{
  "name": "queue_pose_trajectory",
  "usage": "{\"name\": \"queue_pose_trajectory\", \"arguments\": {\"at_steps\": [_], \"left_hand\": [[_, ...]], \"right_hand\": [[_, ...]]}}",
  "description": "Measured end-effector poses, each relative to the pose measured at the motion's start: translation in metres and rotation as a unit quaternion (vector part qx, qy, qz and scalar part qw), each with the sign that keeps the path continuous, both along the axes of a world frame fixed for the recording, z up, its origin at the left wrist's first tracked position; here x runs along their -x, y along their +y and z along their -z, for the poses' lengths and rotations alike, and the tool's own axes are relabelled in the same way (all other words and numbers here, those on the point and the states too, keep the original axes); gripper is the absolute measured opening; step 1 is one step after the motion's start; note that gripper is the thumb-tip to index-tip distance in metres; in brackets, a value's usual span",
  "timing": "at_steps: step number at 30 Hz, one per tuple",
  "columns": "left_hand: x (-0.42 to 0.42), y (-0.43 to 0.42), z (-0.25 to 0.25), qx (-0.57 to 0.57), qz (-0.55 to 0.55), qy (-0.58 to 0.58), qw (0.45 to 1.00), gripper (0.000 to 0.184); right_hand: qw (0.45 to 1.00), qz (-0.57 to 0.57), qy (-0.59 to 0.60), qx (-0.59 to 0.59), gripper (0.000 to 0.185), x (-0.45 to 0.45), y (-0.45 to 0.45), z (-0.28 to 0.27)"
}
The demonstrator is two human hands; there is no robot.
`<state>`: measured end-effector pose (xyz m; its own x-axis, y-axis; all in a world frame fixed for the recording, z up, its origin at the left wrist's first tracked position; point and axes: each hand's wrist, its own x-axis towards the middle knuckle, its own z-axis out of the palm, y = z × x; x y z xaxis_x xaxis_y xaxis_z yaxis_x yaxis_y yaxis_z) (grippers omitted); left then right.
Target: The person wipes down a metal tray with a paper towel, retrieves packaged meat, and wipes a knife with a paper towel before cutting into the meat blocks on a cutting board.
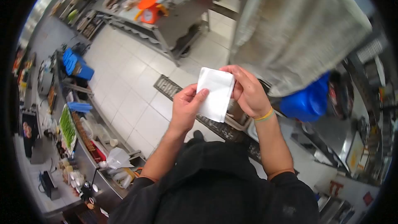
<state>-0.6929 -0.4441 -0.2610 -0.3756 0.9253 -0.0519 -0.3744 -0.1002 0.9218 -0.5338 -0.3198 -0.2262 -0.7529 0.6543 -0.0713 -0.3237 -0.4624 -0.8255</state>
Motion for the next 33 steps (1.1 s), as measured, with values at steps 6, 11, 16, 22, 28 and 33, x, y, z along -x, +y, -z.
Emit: {"name": "queue_pose_trajectory", "arguments": {"at_steps": [6, 11, 16, 22, 28, 33], "left_hand": [[0.147, -0.016, -0.001, 0.048, -0.049, 0.091, 0.994, 0.031], [0.247, 0.014, 0.008, 0.056, -0.083, 0.073, 0.992, 0.031], [0.356, 0.074, 0.048, 0.052, -0.136, 0.11, 0.983, 0.034], [0.506, 0.148, 0.071, 0.152, -0.163, 0.039, 0.974, 0.042], [0.647, 0.21, 0.073, 0.191, -0.128, 0.001, 0.973, 0.036], [0.758, 0.268, 0.103, 0.225, -0.044, 0.025, 0.973, 0.033]], "right_hand": [[0.988, -0.099, -0.1, -0.055, 0.028, 0.156, 0.003, 0.012], [0.985, -0.093, -0.124, -0.08, 0.02, 0.271, 0.041, 0.031], [0.993, -0.039, -0.096, -0.056, 0.018, 0.4, 0.102, 0.095], [0.994, -0.085, -0.068, 0.015, 0.02, 0.544, 0.181, 0.122], [0.991, -0.107, -0.062, 0.054, 0.021, 0.66, 0.238, 0.129], [0.988, 0.011, -0.134, 0.07, 0.02, 0.753, 0.26, 0.154]]}}
